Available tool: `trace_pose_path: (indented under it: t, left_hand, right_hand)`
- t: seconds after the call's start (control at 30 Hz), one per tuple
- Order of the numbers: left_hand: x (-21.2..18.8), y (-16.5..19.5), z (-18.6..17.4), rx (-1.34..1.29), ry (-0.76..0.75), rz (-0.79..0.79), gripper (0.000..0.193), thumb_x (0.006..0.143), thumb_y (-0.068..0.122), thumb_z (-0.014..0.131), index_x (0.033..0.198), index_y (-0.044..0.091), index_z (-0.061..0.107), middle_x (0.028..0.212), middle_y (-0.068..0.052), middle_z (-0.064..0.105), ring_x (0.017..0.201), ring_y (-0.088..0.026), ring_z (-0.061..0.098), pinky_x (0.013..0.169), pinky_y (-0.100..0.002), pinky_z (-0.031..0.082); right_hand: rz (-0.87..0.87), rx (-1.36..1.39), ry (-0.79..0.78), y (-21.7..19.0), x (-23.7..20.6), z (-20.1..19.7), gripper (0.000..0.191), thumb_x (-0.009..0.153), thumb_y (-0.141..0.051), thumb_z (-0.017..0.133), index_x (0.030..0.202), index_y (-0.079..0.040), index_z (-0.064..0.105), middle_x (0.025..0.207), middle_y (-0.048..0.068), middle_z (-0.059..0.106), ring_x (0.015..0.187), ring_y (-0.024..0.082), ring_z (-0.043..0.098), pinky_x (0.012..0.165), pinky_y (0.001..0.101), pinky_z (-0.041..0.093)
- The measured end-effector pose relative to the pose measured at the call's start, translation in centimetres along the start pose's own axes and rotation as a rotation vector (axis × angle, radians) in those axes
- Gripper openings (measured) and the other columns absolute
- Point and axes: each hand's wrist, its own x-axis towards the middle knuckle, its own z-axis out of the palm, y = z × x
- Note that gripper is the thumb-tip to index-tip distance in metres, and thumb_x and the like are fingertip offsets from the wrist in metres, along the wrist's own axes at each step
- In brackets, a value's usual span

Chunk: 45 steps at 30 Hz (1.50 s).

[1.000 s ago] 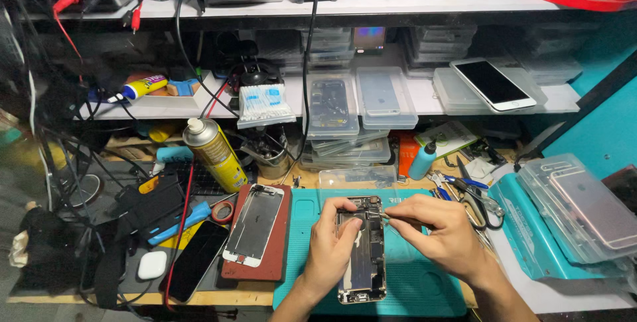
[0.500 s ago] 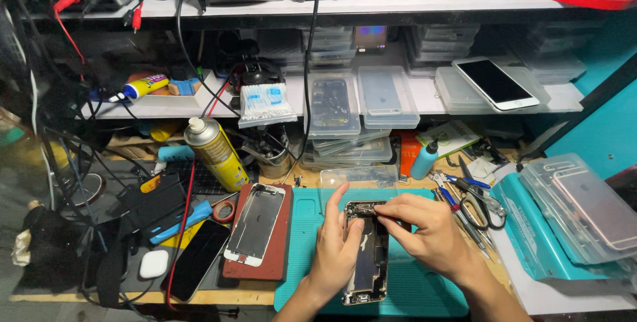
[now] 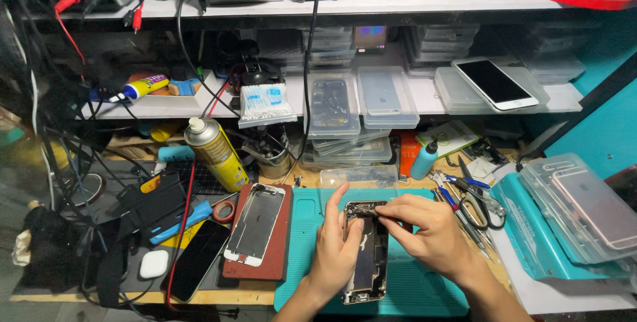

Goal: The person repairs a smartphone at a workbench, prying open the chassis and using a screwdriver to remove and transfer internal components between the frame and a donor body. They reposition the display, press the assembly together, and work on the reassembled phone by hand.

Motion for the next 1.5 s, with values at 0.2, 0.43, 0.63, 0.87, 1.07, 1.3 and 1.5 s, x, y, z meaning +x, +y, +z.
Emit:
trace_pose_path:
  t: [0.2, 0.43, 0.63, 0.87, 1.07, 1.3, 1.5]
  left_hand:
    - [0.2, 0.1, 0.0, 0.030, 0.010, -0.023, 0.064, 0.097, 0.002, 0.055, 0.157, 0.003, 0.031, 0.073, -0.004, 0.058, 0.062, -0.008, 0.048, 0.054, -0.027, 0.041]
    - [-0.5, -0.3, -0.3, -0.050, -0.014, -0.031, 0.065, 0.098, 0.002, 0.055, 0.157, 0.004, 0.028, 0.084, -0.003, 0.066, 0.069, -0.006, 0.052, 0.060, -0.024, 0.044]
    - [-0.4, -0.8, -0.2, -0.222, -0.051, -0.052, 0.066, 0.099, 0.000, 0.053, 0.158, 0.005, 0.024, 0.099, -0.005, 0.069, 0.083, -0.005, 0.057, 0.072, -0.021, 0.049]
    - [-0.5, -0.9, -0.1, -0.238, -0.058, -0.044, 0.067, 0.099, -0.001, 0.053, 0.159, 0.005, 0.023, 0.098, -0.005, 0.068, 0.082, -0.004, 0.056, 0.072, -0.020, 0.048]
    - [-0.6, -0.7, -0.1, -0.162, -0.041, -0.053, 0.068, 0.098, -0.001, 0.054, 0.159, 0.004, 0.025, 0.092, -0.003, 0.067, 0.074, -0.004, 0.052, 0.064, -0.020, 0.045]
    - [-0.6, -0.5, -0.1, -0.154, -0.038, -0.030, 0.067, 0.098, 0.000, 0.054, 0.158, 0.004, 0.025, 0.093, -0.002, 0.069, 0.076, -0.003, 0.055, 0.066, -0.021, 0.047]
    - [-0.6, -0.4, -0.2, -0.047, -0.015, -0.028, 0.067, 0.097, 0.002, 0.055, 0.157, 0.003, 0.028, 0.084, -0.003, 0.068, 0.068, -0.005, 0.053, 0.059, -0.023, 0.045]
  right_hand:
    - [-0.028, 0.015, 0.002, 0.0, 0.0, -0.1, 0.020, 0.079, -0.003, 0.078, 0.099, -0.004, 0.077, 0.092, 0.009, 0.077, 0.077, 0.019, 0.076, 0.067, 0.0271, 0.060]
    - [-0.017, -0.017, 0.017, -0.3, -0.6, 0.5, 0.021, 0.077, -0.001, 0.078, 0.097, -0.006, 0.078, 0.092, 0.006, 0.075, 0.073, 0.017, 0.075, 0.062, 0.0261, 0.059]
    - [-0.081, -0.080, 0.028, -0.6, -0.5, 0.6, 0.023, 0.076, -0.002, 0.079, 0.097, -0.008, 0.078, 0.093, 0.006, 0.075, 0.076, 0.018, 0.074, 0.064, 0.0272, 0.059]
    - [-0.090, -0.084, 0.025, -0.7, -0.5, 0.5, 0.022, 0.076, -0.002, 0.079, 0.097, -0.007, 0.078, 0.092, 0.006, 0.075, 0.075, 0.019, 0.074, 0.063, 0.0279, 0.058]
    - [-0.092, -0.085, 0.022, -0.7, -0.5, 0.5, 0.022, 0.075, -0.002, 0.079, 0.096, -0.007, 0.078, 0.092, 0.006, 0.075, 0.075, 0.019, 0.074, 0.063, 0.0279, 0.058]
    - [-0.108, -0.086, 0.026, -0.6, -0.5, 0.5, 0.022, 0.075, -0.002, 0.079, 0.097, -0.006, 0.078, 0.092, 0.006, 0.074, 0.076, 0.019, 0.074, 0.063, 0.0278, 0.058]
    - [-0.094, -0.080, 0.012, -0.6, -0.6, 0.5, 0.023, 0.074, -0.002, 0.079, 0.097, -0.006, 0.078, 0.093, 0.007, 0.074, 0.076, 0.019, 0.074, 0.063, 0.0279, 0.058]
